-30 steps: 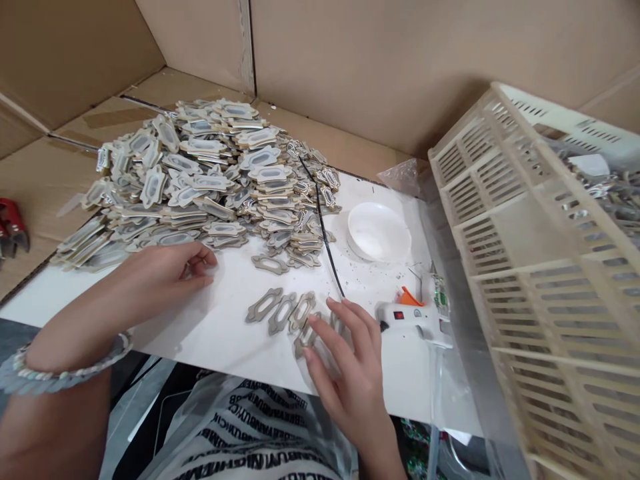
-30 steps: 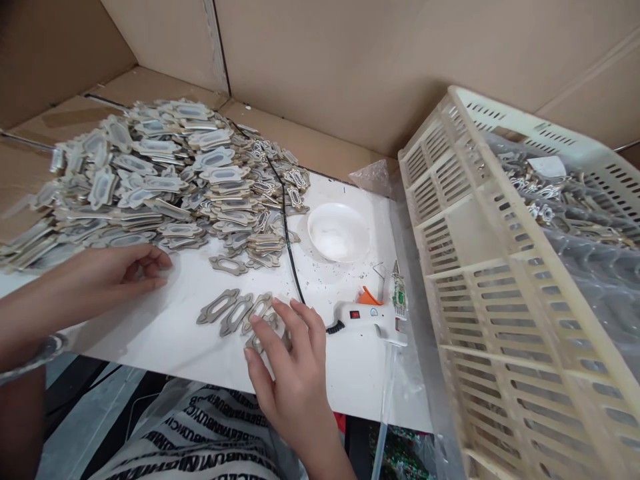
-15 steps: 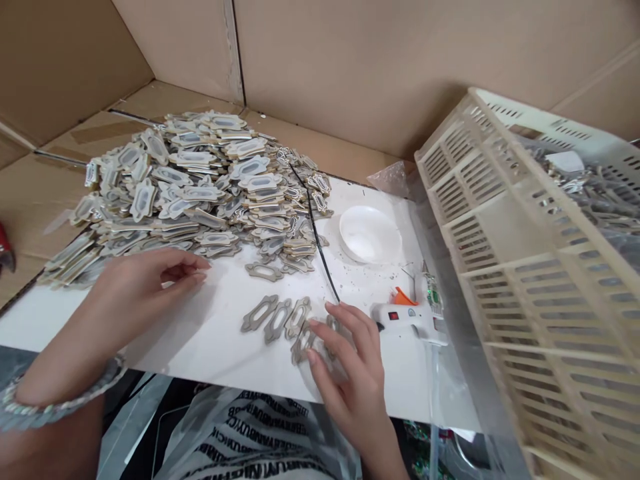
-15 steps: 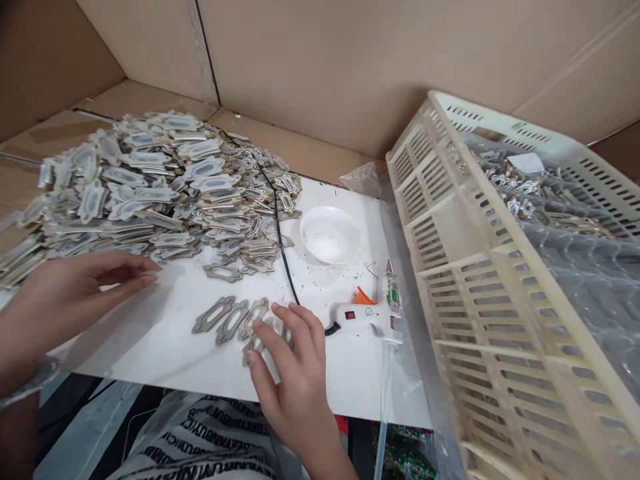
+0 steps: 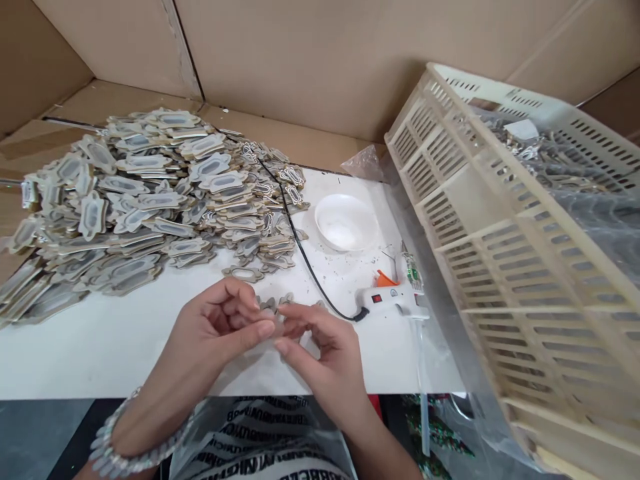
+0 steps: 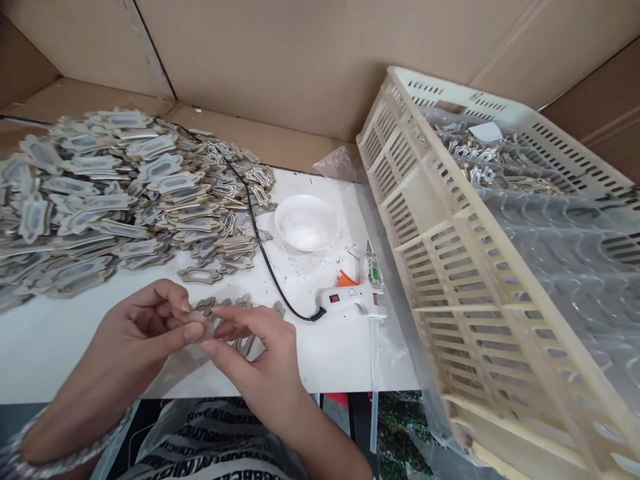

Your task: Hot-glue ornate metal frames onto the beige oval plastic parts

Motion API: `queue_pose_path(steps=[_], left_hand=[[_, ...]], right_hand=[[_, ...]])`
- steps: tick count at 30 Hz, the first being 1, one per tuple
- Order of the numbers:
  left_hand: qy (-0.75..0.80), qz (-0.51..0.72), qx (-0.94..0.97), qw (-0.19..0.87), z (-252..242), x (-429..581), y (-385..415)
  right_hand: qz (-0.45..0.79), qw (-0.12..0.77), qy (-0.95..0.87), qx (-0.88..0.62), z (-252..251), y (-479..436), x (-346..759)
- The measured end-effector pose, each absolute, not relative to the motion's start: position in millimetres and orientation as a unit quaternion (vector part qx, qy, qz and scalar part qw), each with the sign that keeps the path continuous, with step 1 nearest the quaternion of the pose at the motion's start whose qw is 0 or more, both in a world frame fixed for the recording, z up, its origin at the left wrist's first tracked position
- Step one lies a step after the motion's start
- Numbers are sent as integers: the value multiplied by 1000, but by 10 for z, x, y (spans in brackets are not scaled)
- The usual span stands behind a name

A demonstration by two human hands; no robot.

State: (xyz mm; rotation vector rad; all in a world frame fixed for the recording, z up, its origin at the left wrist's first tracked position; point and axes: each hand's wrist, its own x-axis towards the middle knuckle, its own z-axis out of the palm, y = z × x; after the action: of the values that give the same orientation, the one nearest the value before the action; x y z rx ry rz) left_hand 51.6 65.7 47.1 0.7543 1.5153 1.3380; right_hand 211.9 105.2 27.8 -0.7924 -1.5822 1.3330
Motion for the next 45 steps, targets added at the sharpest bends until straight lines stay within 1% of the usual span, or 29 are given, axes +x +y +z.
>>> queue_pose_path(steps=[3,7,12,14,18,24,29,40,45], left_hand=[[607,539,323,486,475,532,641],[619,509,336,494,480,544,629],[647,495,337,473,479,550,610],[662,500,334,447,485,530,603],[698,507,321,390,484,449,594],[699,519,304,387,453,383,566],[701,529,288,384,431,357,542],[687,553,314,351,392,335,530],[684,543,332,356,378,344,502]], right_hand=[[527,446,-648,-322,276,1076,2140],[470,453,-681,-331,305,1103,2170],[458,443,-689,-346,307,1131,2227],[454,429,-690,-366,289,1135,2276],[405,369,-738,-395,250,1120,2363],[369,327,-780,-386,240,1079,2382],[368,320,-783,-385,228,1072,2383],[293,309,-816,-391,95,1032,2360],[276,316,-815,-401,106,1020,2349]])
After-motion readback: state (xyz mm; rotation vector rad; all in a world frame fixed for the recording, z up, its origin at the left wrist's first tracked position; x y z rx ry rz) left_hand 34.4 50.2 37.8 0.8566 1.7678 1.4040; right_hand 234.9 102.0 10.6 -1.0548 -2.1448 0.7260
